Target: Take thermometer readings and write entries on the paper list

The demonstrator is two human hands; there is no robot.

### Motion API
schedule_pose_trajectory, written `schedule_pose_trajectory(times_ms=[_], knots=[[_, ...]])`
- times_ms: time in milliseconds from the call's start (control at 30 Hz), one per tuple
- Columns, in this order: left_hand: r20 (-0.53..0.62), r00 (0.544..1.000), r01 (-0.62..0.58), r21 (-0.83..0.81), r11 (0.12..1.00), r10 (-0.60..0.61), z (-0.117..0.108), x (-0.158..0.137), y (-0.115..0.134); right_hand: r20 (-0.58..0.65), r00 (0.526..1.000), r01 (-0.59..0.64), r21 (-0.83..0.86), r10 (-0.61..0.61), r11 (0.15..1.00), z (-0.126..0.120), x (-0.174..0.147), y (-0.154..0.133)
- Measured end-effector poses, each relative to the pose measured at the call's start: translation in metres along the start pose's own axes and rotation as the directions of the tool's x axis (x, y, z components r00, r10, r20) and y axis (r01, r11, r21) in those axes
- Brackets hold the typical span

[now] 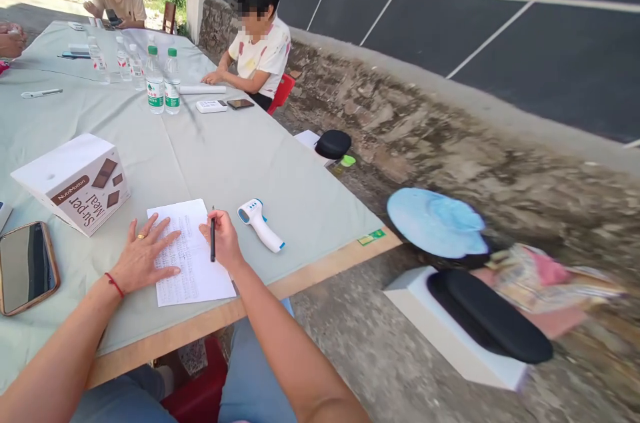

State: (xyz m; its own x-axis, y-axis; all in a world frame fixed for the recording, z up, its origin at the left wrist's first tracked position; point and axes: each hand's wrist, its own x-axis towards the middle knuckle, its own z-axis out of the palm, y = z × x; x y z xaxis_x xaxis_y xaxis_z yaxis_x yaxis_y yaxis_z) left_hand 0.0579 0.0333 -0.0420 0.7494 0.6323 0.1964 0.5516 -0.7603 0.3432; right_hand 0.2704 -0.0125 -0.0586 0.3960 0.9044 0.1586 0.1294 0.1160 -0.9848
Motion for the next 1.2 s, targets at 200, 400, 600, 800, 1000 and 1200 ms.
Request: schedule_pose_trajectory(times_ms=[200,400,600,800,1000,1200], knots=[[0.03,0.999,0.034,-0.018,0.999,-0.034,0.003,-0.001,-0.007,0.142,0.989,-0.033,0.021,0.03,0.999,-0.004,-0.012,-0.008],[0.046,0.999,0.028,-0.031,0.999,-0.027,0.003,-0.001,-0.004,0.077,0.994,-0.072,-0.107,0.081,0.992,-0.001,-0.009,-0.007],[0.064,0.998,0.0,-0.048,0.999,0.003,0.003,-0.001,-0.001,0.047,0.995,-0.083,-0.168,0.092,0.982,0.007,-0.013,-0.006],[0.061,0.998,-0.004,-0.073,0.997,0.009,0.003,-0.002,0.0,0.077,0.993,-0.071,-0.191,0.087,0.979,0.007,-0.013,-0.004],[0.107,0.994,-0.007,0.01,1.0,0.006,0.0,-0.002,0.002,0.1,0.993,-0.044,-0.223,0.068,0.974,0.006,-0.013,0.001],[0.103,0.995,-0.01,0.082,0.997,0.001,-0.002,-0.003,0.006,0.127,0.991,-0.02,-0.242,0.052,0.97,0.005,-0.013,0.007]])
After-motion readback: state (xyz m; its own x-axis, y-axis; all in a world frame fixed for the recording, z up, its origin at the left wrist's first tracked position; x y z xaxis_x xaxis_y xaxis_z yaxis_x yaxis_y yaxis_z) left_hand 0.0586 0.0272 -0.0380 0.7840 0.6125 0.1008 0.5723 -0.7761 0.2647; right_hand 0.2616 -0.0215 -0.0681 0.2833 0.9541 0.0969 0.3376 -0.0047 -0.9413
